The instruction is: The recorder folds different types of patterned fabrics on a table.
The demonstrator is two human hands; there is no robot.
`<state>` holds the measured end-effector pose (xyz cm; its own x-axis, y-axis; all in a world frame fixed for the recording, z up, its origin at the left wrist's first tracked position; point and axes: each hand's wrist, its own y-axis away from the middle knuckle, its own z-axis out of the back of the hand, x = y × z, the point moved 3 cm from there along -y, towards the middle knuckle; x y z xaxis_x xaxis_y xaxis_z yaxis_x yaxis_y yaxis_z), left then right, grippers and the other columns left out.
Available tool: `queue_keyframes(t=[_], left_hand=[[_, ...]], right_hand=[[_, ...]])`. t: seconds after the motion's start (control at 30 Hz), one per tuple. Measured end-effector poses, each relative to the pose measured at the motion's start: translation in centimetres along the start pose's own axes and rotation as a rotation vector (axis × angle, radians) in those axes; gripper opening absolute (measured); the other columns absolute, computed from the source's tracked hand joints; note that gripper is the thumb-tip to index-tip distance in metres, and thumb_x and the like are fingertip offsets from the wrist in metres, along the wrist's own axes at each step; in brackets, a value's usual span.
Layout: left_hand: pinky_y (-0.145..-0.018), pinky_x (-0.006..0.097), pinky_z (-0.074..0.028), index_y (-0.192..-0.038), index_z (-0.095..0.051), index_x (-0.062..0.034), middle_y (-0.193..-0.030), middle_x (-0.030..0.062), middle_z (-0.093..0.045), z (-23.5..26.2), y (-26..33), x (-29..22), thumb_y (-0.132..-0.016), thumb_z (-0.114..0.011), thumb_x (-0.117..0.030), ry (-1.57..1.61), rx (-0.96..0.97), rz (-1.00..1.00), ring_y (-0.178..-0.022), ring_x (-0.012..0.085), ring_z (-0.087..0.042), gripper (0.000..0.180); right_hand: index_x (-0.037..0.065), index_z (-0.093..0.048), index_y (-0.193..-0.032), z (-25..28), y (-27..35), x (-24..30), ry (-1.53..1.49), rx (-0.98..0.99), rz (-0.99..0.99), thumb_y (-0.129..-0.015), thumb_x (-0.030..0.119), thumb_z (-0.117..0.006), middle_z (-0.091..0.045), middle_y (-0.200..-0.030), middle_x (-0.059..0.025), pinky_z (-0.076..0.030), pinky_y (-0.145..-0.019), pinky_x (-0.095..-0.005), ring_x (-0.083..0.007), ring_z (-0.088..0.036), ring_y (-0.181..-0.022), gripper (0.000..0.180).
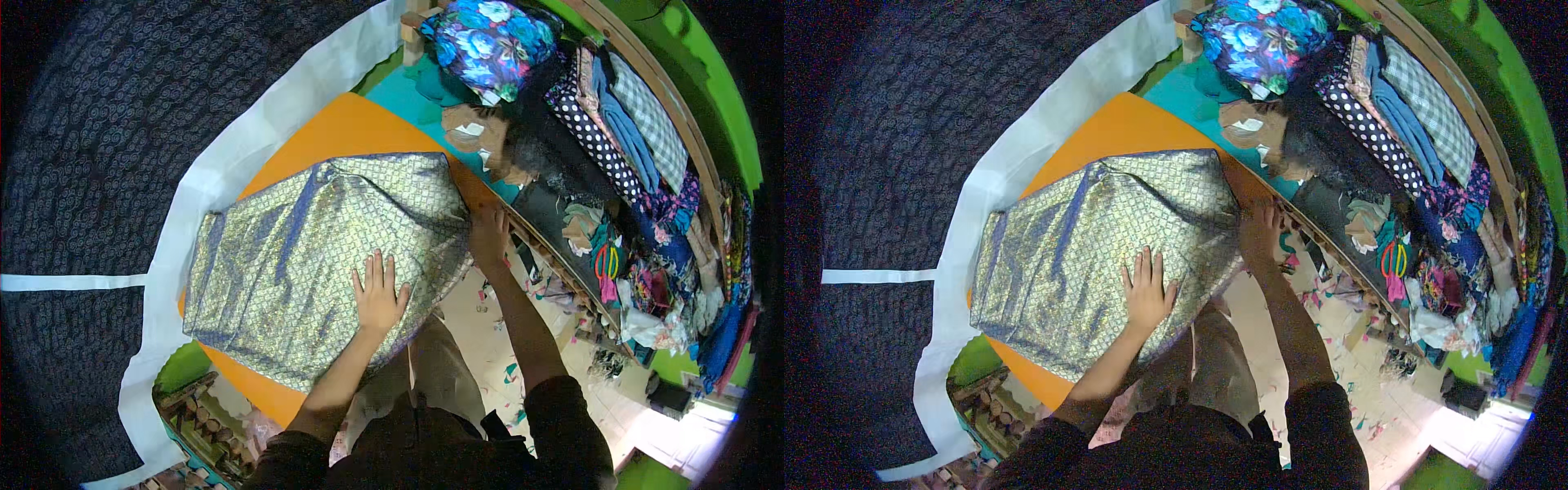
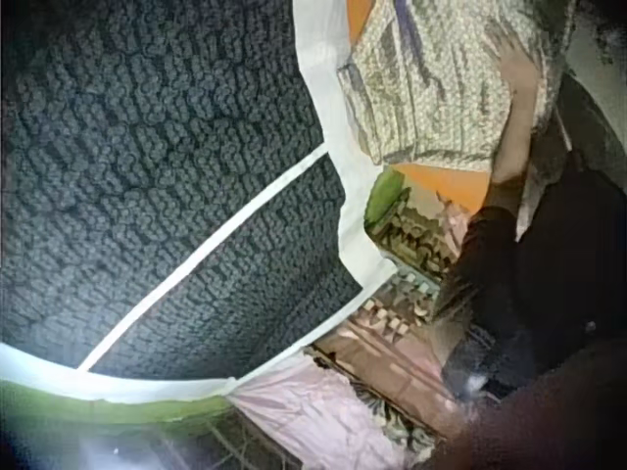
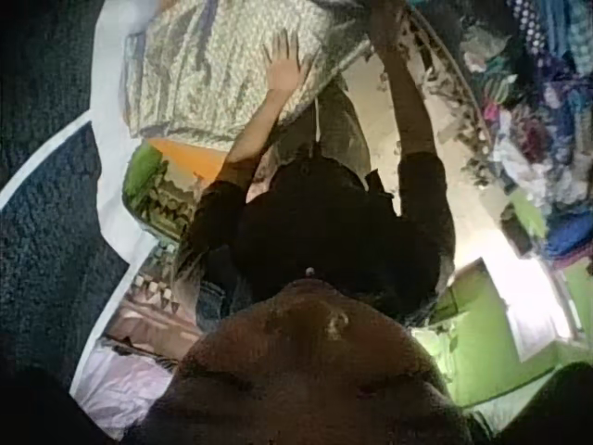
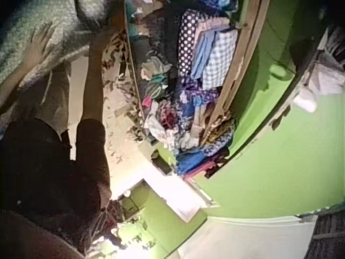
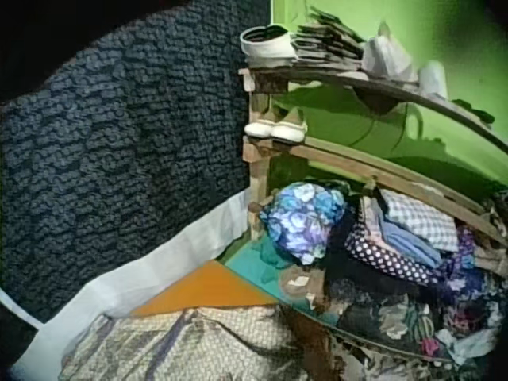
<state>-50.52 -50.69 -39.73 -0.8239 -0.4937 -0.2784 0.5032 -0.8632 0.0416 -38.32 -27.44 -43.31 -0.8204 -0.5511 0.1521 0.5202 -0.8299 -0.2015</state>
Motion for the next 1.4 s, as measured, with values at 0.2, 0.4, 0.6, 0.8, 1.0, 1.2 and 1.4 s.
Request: queue_keyframes(t=[0.2,0.4,0.6,0.8,1.0,1.2,1.4], left_hand=[[-0.104,0.052,-0.01,-0.134,-0.031,-0.0103,-0.142,0.0148,-0.019,0.1,0.4,0.5,-0.086,-0.037,-0.041,-0.047,0.016,0.012,-0.131,0.0295,-0.02,0.058],[-0.103,0.053,-0.012,-0.133,-0.034,-0.0107,-0.14,0.0167,-0.024,0.3,0.1,-0.4,-0.085,-0.041,-0.042,-0.066,-0.024,-0.03,-0.128,0.0317,-0.025,0.058],[-0.102,0.054,-0.012,-0.134,-0.032,-0.012,-0.141,0.0167,-0.02,0.3,1.0,-0.8,-0.085,-0.04,-0.044,-0.115,-0.011,-0.059,-0.128,0.0329,-0.023,0.059],[-0.102,0.055,-0.012,-0.135,-0.029,-0.0154,-0.143,0.0146,-0.017,0.1,3.7,-2.4,-0.084,-0.038,-0.049,-0.125,0.11,-0.052,-0.129,0.0323,-0.022,0.062],[-0.099,0.053,-0.021,-0.131,-0.035,-0.0127,-0.136,0.0137,-0.03,0.8,4.0,-3.0,-0.084,-0.047,-0.032,0.014,0.072,-0.092,-0.124,0.0309,-0.029,0.053],[-0.101,0.051,-0.021,-0.13,-0.032,-0.008,-0.136,0.0113,-0.03,4.4,-4.4,4.8,-0.071,-0.05,-0.012,-0.104,-0.034,-0.136,-0.125,0.0281,-0.029,0.062],[-0.104,0.051,-0.015,-0.134,-0.026,-0.011,-0.14,0.0101,-0.023,7.6,-9.2,11.5,-0.067,-0.055,-0.026,-0.178,0.185,-0.134,-0.129,0.0298,-0.022,0.075]], right_hand=[[0.006,-0.055,-0.099,7.4,-8.7,0.4,0.217,-0.292,0.289,-0.074,0.013,-0.053,-0.047,-0.106,-0.0127,-0.04,-0.085,-0.0456,-0.0316,-0.045,-0.1,0.025],[0.01,-0.053,-0.102,10.0,-12.9,1.9,0.118,-0.153,0.159,-0.074,0.012,-0.054,-0.047,-0.103,-0.0112,-0.044,-0.076,-0.0425,-0.03,-0.048,-0.094,0.028],[0.007,-0.034,-0.13,7.1,-0.8,3.9,-0.054,0.191,0.177,-0.083,0.023,-0.048,-0.023,-0.134,-0.0253,-0.025,-0.089,-0.0642,-0.0536,-0.019,-0.12,0.052],[0.009,-0.032,-0.133,6.3,8.0,6.0,-0.224,0.213,0.425,-0.086,0.033,-0.044,-0.018,-0.141,-0.0187,-0.011,-0.1,-0.0598,-0.0373,-0.013,-0.13,0.053],[0.004,-0.034,-0.13,4.9,9.7,5.7,-0.227,0.334,0.379,-0.087,0.035,-0.044,-0.021,-0.139,-0.0194,-0.01,-0.101,-0.0574,-0.0367,-0.017,-0.129,0.054],[0.002,-0.038,-0.125,6.6,10.3,7.3,-0.262,0.24,0.292,-0.084,0.032,-0.05,-0.031,-0.13,-0.0199,-0.016,-0.1,-0.0533,-0.0357,-0.026,-0.123,0.053],[0.001,-0.05,-0.112,7.3,11.3,8.7,-0.242,0.064,0.132,-0.074,0.023,-0.062,-0.046,-0.109,-0.0138,-0.032,-0.093,-0.0452,-0.0302,-0.043,-0.103,0.046]])
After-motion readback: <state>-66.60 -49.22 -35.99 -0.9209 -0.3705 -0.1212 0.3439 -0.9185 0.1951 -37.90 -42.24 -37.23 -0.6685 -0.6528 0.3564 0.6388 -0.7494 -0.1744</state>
